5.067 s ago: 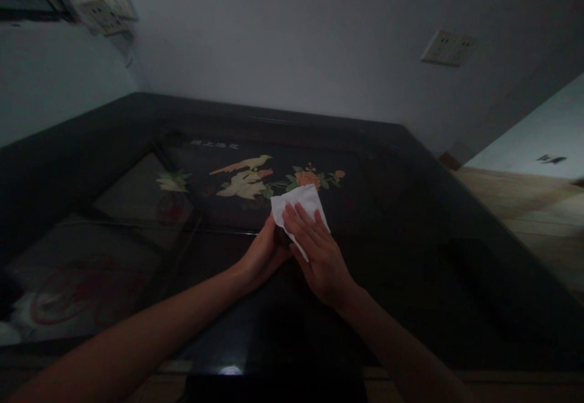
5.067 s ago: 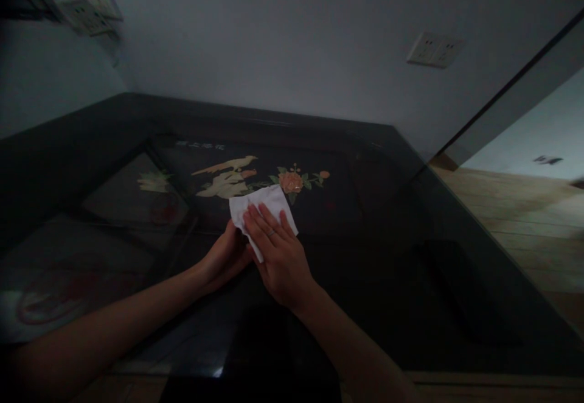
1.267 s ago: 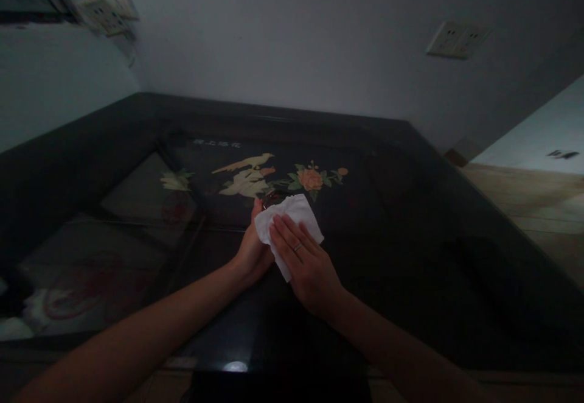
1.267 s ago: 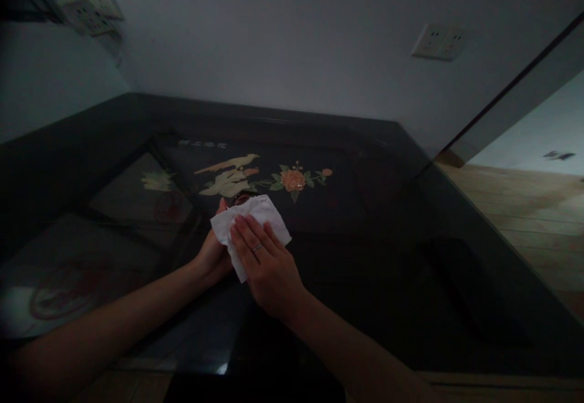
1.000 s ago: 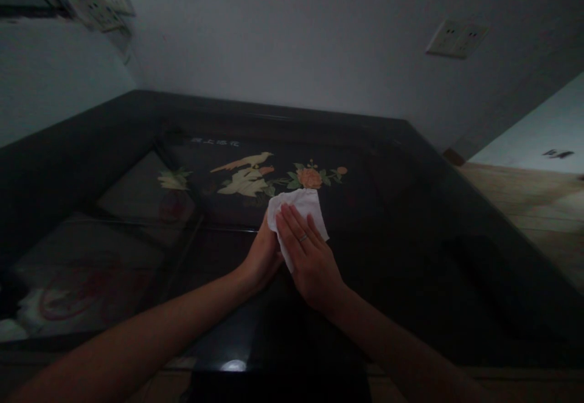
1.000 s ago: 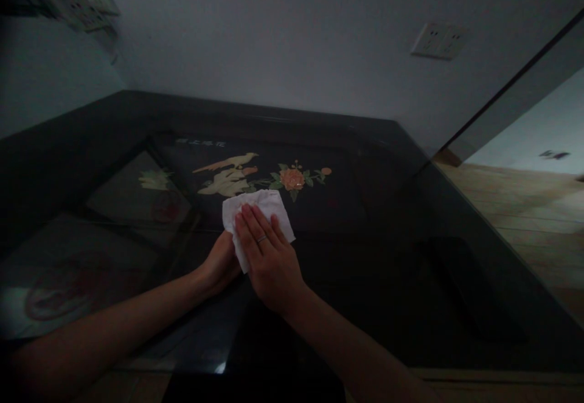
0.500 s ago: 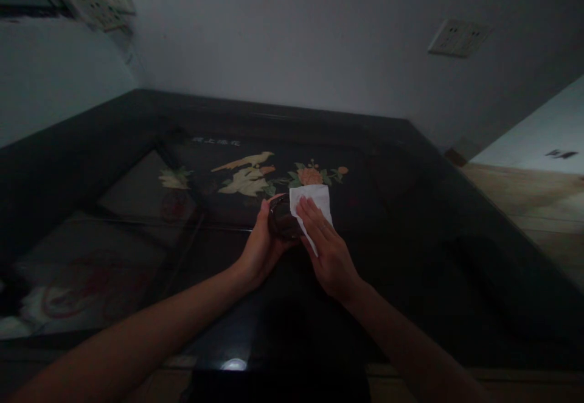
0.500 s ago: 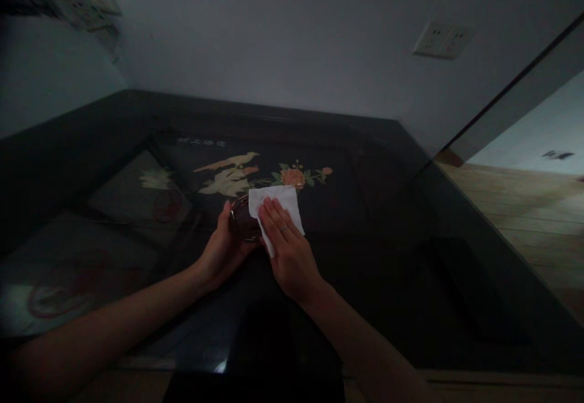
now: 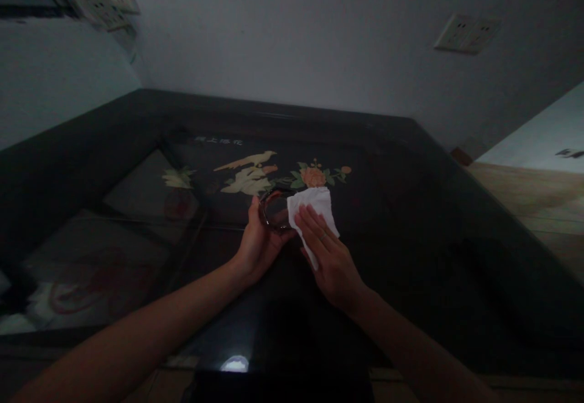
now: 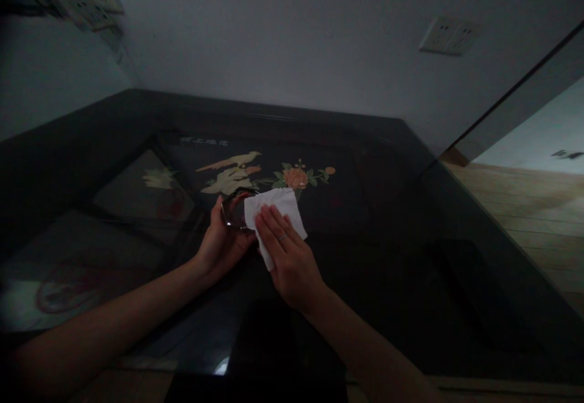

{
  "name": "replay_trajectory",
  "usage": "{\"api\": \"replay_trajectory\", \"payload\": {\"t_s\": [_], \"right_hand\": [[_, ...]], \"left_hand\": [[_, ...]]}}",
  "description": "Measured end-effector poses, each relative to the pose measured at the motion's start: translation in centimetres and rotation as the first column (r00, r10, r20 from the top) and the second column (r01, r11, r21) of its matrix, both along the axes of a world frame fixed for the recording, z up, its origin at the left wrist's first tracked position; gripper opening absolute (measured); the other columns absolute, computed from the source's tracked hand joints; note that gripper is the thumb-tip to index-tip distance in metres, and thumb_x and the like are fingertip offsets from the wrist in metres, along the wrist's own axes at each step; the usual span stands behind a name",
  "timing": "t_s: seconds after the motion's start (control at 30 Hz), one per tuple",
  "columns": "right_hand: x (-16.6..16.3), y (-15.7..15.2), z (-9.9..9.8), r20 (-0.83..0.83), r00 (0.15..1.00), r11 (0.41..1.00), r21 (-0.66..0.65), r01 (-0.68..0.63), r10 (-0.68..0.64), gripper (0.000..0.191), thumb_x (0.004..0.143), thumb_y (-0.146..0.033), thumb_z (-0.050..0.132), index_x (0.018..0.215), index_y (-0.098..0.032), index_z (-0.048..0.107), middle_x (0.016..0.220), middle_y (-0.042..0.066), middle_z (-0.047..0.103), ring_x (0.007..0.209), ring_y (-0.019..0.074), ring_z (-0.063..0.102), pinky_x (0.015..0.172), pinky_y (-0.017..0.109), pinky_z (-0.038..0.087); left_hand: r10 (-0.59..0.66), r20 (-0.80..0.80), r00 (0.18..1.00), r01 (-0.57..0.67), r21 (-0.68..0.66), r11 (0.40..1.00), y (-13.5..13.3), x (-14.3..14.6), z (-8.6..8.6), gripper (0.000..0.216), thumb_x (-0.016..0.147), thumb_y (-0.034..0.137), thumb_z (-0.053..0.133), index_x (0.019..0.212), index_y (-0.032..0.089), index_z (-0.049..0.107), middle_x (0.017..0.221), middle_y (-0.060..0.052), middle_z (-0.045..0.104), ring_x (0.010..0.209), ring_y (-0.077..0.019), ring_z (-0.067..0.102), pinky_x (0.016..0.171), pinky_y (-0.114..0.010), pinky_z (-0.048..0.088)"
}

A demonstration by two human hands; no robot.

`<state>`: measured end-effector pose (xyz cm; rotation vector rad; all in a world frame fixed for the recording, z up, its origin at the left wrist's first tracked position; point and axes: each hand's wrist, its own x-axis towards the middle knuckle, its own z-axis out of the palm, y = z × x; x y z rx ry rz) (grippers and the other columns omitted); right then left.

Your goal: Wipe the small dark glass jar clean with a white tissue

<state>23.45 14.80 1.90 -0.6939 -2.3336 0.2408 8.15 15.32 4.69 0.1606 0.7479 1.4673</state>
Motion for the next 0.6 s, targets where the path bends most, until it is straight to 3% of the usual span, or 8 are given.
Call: {"api": "replay_trajectory", "payload": {"t_s": [0.1, 0.3, 0.43, 0.6], "right_hand": [[-0.1, -0.1, 0.2, 0.026, 0.999, 0.999, 0.027, -0.039, 0.039, 0.063, 0.093, -0.005, 0.033, 0.152, -0.014, 0.015, 0.153, 0.012, 0.034, 0.146, 0.0218, 0.019, 0.117, 0.048, 0.028], [-0.3, -0.3, 0.2, 0.012, 0.999, 0.999, 0.023, 0.033, -0.033, 0.061, 0.092, -0.003, 0.032, 0.151, -0.011, 0.02, 0.152, 0.015, 0.036, 0.146, 0.0215, 0.02, 0.117, 0.048, 0.028], [-1.0, -0.8, 0.1, 0.058, 0.998, 0.999, 0.052, 0.014, -0.017, 0.059, 0.091, -0.003, 0.029, 0.149, -0.007, 0.024, 0.15, 0.017, 0.038, 0.146, 0.0216, 0.018, 0.117, 0.048, 0.029], [-1.7, -1.3, 0.4, 0.075, 0.997, 0.997, 0.073, 0.027, -0.033, 0.054, 0.091, -0.003, 0.028, 0.144, -0.002, 0.033, 0.149, 0.018, 0.04, 0.146, 0.0226, 0.016, 0.117, 0.047, 0.028]], "left_hand": [[0.012, -0.008, 1.0, -0.011, 0.013, 1.0, 0.0, 0.0, -0.1, 0.045, 0.1, 0.042, 0.028, 0.119, 0.016, 0.058, 0.079, -0.006, 0.074, 0.077, -0.0192, 0.071, 0.083, -0.035, 0.055], [0.028, -0.054, 0.998, -0.027, 0.016, 1.0, 0.1, 0.1, 0.0, 0.043, 0.099, 0.042, 0.03, 0.12, 0.017, 0.058, 0.083, -0.006, 0.075, 0.083, -0.0203, 0.071, 0.084, -0.036, 0.054], [0.037, -0.11, 0.993, -0.032, 0.043, 0.999, 0.0, 0.4, -0.1, 0.048, 0.097, 0.046, 0.035, 0.125, 0.014, 0.057, 0.103, -0.011, 0.073, 0.102, -0.0233, 0.067, 0.095, -0.036, 0.049], [0.1, -0.213, 0.972, -0.072, 0.134, 0.988, -0.2, 0.8, -0.3, 0.043, 0.096, 0.045, 0.039, 0.128, 0.02, 0.054, 0.115, -0.007, 0.069, 0.112, -0.0213, 0.062, 0.101, -0.033, 0.044]]}}
